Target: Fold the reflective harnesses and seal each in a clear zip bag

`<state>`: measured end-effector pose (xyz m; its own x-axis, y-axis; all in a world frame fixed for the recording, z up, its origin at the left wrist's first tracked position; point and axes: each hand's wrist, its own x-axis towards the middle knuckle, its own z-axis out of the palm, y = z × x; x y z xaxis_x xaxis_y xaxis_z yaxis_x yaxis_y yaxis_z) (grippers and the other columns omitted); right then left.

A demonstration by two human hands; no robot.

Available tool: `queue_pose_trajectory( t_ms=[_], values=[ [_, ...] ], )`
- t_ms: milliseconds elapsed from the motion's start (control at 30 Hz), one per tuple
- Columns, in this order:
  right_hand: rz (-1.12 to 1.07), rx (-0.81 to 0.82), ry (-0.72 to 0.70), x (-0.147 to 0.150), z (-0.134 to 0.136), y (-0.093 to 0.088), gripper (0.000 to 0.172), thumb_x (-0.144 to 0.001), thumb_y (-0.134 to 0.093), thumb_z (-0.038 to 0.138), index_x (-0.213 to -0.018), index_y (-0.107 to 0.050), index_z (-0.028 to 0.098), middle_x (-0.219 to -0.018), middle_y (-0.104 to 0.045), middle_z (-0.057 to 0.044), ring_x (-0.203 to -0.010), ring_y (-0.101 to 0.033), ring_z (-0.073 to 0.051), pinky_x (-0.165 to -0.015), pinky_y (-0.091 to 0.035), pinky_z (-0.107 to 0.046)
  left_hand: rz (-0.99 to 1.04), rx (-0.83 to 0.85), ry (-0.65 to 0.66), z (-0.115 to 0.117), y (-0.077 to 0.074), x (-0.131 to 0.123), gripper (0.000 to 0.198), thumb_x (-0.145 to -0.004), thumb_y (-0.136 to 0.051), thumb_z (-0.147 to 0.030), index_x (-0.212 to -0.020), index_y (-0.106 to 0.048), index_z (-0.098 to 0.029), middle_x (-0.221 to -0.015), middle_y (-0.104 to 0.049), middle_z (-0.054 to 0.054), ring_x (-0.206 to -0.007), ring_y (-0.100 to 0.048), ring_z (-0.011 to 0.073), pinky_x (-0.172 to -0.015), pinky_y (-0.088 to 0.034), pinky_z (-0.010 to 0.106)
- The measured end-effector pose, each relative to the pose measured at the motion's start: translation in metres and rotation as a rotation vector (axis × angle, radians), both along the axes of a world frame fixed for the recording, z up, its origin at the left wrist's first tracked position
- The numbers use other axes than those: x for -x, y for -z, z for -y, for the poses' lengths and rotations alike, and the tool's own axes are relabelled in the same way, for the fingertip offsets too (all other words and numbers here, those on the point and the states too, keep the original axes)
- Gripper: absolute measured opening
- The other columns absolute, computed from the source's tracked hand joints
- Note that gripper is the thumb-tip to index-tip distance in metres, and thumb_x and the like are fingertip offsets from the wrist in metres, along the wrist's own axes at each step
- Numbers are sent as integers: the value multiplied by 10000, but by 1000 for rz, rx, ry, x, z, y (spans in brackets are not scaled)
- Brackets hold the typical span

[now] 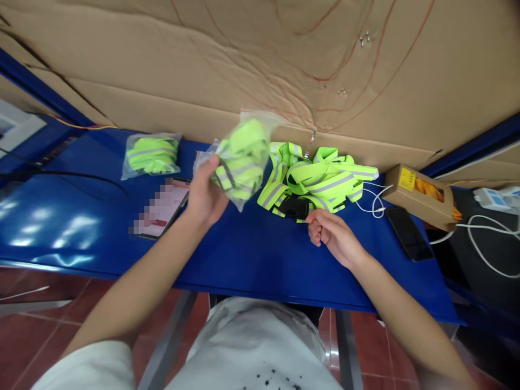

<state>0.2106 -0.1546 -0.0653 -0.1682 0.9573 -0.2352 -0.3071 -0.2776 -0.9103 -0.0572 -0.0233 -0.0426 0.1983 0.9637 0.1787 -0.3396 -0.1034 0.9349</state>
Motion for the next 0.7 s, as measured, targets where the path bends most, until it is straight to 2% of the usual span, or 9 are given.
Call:
queue_pose_trajectory(
  t_ms=[100,167,267,367,433,533,633,700],
  values=[
    [-9,3,-7,1,0,-1,306,-942,-715,483,-969,-714,178,-701,-556,18,-604,-492,-111,-545,-371,-256,11,8,-87,-5,-9,5,502,-945,-512,-643,-1260,-672,-287,-1189,-760,26,-1242,-643,315,-908,-566,453],
    [-14,2,1,1,0,-1,300,-943,-718,476,-966,-715,177,-700,-555,20,-599,-491,-107,-543,-367,-253,27,34,-135,-8,-10,9,489,-940,-510,-644,-1258,-666,-307,-1237,-744,-9,-1237,-635,299,-883,-560,436],
    [-3,0,15,1,0,-1,297,-937,-724,474,-956,-714,177,-693,-553,19,-595,-487,-108,-538,-365,-252,-32,38,-161,-14,-4,15,531,-968,-429,-684,-1326,-606,-334,-1384,-672,-60,-1284,-597,272,-839,-527,400],
    [11,5,10,1,1,1,305,-936,-723,480,-958,-715,176,-693,-555,12,-603,-484,-115,-540,-373,-255,-118,56,-173,-23,5,22,605,-994,-362,-714,-1435,-506,-325,-1456,-616,-53,-1307,-576,253,-799,-490,365],
    [14,9,14,0,1,3,303,-938,-722,478,-964,-718,176,-698,-555,7,-612,-485,-118,-544,-379,-256,-135,81,-207,-29,6,28,625,-989,-413,-720,-1452,-483,-306,-1416,-635,-38,-1282,-591,243,-794,-487,348],
    [29,17,51,-2,-1,6,297,-927,-738,473,-970,-723,180,-705,-550,3,-623,-484,-119,-541,-383,-252,-107,81,-274,-39,-2,48,599,-926,-586,-716,-1350,-557,-294,-1307,-686,-13,-1201,-637,237,-805,-517,347],
    [48,38,78,-3,-3,7,312,-907,-759,487,-965,-727,182,-705,-541,3,-622,-480,-118,-536,-385,-248,-80,13,-397,-53,-16,85,591,-820,-770,-662,-1257,-613,-297,-1207,-708,-19,-1121,-659,237,-809,-544,341],
    [57,55,74,-2,-3,7,321,-901,-765,495,-955,-726,182,-707,-536,4,-621,-478,-114,-538,-383,-245,-171,-78,-508,-67,-20,118,668,-784,-829,-618,-1312,-590,-287,-1208,-702,-17,-1119,-661,232,-823,-545,347]
  ],
)
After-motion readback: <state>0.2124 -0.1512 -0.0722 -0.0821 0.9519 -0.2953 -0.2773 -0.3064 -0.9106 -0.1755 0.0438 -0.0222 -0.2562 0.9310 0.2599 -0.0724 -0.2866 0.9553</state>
